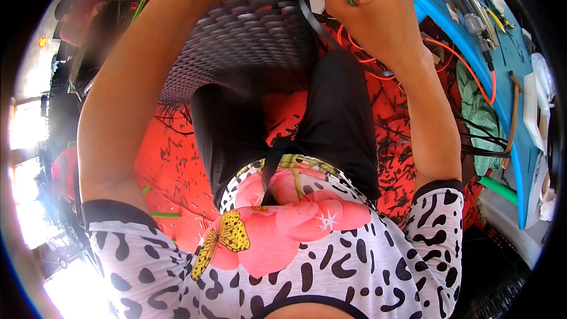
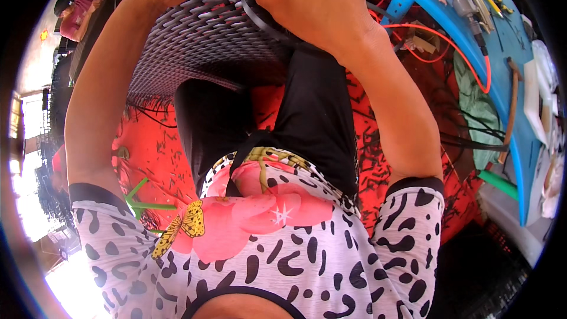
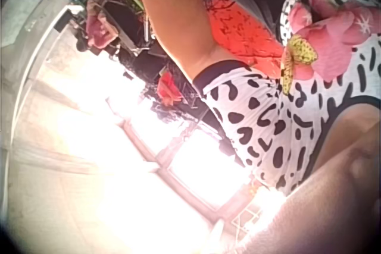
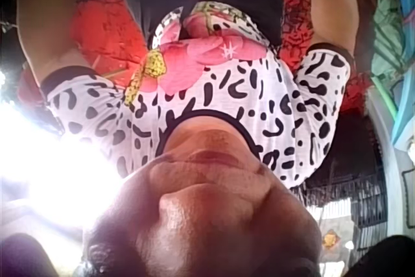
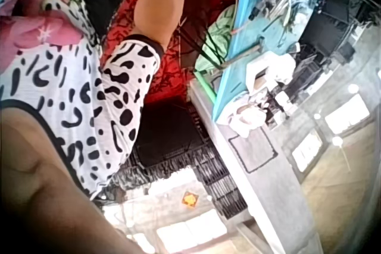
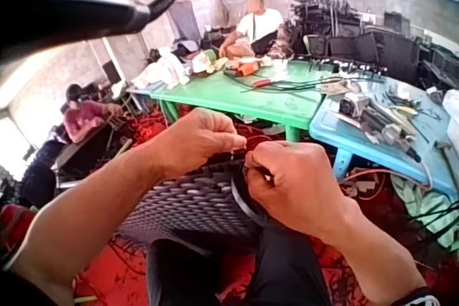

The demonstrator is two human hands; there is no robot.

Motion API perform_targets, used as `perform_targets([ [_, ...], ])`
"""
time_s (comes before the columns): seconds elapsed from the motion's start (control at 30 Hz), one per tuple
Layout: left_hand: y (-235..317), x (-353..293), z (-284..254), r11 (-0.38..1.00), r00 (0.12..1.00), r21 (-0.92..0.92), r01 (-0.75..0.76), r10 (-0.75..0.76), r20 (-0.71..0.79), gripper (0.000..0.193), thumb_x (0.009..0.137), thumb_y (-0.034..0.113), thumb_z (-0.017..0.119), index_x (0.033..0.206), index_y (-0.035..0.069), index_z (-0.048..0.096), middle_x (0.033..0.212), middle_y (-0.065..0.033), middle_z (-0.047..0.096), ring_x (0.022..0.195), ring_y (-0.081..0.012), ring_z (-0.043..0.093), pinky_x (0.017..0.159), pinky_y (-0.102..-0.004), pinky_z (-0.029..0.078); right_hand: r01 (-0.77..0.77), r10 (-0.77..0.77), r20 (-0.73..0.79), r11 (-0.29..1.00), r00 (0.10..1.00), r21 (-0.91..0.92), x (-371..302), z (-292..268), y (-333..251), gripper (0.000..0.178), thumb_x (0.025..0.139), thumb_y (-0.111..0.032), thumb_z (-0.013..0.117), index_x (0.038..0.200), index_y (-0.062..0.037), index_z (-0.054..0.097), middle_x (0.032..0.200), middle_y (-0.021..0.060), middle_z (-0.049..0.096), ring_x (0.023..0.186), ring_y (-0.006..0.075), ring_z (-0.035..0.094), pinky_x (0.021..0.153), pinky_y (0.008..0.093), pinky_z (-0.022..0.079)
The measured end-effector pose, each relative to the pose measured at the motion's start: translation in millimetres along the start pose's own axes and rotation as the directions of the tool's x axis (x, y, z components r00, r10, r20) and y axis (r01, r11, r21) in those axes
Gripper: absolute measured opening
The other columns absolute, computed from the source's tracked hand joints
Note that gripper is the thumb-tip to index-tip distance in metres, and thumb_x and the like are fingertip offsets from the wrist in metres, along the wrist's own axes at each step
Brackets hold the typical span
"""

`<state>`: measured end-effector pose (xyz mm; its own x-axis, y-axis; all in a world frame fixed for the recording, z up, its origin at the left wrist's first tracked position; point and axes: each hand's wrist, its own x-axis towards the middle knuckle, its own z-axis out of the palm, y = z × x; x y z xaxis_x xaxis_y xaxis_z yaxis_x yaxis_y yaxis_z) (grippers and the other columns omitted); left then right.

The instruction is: The person weaves a black synthetic rattan chair seat by threading strips through the frame and securing them by hand.

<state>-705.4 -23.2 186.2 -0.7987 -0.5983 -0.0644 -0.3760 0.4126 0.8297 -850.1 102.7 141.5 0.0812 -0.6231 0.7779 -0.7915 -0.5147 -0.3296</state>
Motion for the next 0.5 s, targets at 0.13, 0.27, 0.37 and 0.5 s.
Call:
perform_targets([
  [0.13,-6.0,3.4,-1.0,1.0,1.0,0.004,-0.026,0.026,0.014,0.022,0.089,0.015,0.062,0.07,0.003,0.06,0.064,0.0036,0.051,0.058,-0.0062,0.042,0.052,-0.0244,0.035,-0.038,0.038,0.041,0.999,0.998,-0.006,4.5,-0.1,-11.0,0.008,0.075,-0.003,0.063,0.073,-0.0018,0.056,0.07,0.0135,0.059,0.059,0.0313,0.059,0.051,0.0367,0.046],
  [0.27,-3.2,1.4,1.8,0.999,1.0,-0.014,-0.03,0.029,-0.009,0.023,0.089,0.015,0.062,0.07,0.003,0.06,0.064,0.0036,0.051,0.058,-0.0064,0.042,0.053,-0.0247,0.036,0.188,-0.193,-0.046,0.977,0.98,-0.096,-18.8,27.5,-28.7,0.003,0.072,-0.011,0.059,0.072,-0.0097,0.056,0.07,0.0055,0.054,0.058,0.023,0.06,0.046,0.0342,0.047],
  [0.37,2.3,-0.6,3.9,0.998,0.999,0.028,-0.048,0.048,-0.02,0.023,0.088,0.016,0.064,0.069,0.003,0.059,0.063,0.0038,0.05,0.058,-0.0062,0.042,0.052,-0.0246,0.036,0.213,-0.214,-0.024,0.977,0.977,-0.007,-30.9,35.8,-36.1,0.007,0.072,-0.01,0.058,0.078,-0.0069,0.055,0.077,0.009,0.054,0.065,0.0244,0.062,0.047,0.0346,0.048],
  [0.5,-1.2,-3.9,1.7,0.999,0.999,0.05,0.013,-0.011,-0.038,0.023,0.088,0.016,0.063,0.071,0.002,0.06,0.062,0.0042,0.049,0.058,-0.0063,0.041,0.054,-0.0259,0.037,0.055,-0.056,0.138,0.998,0.989,0.01,-37.0,28.3,-57.1,0.009,0.073,-0.009,0.058,0.079,-0.0042,0.052,0.077,0.0111,0.053,0.066,0.0248,0.063,0.049,0.035,0.05],
])
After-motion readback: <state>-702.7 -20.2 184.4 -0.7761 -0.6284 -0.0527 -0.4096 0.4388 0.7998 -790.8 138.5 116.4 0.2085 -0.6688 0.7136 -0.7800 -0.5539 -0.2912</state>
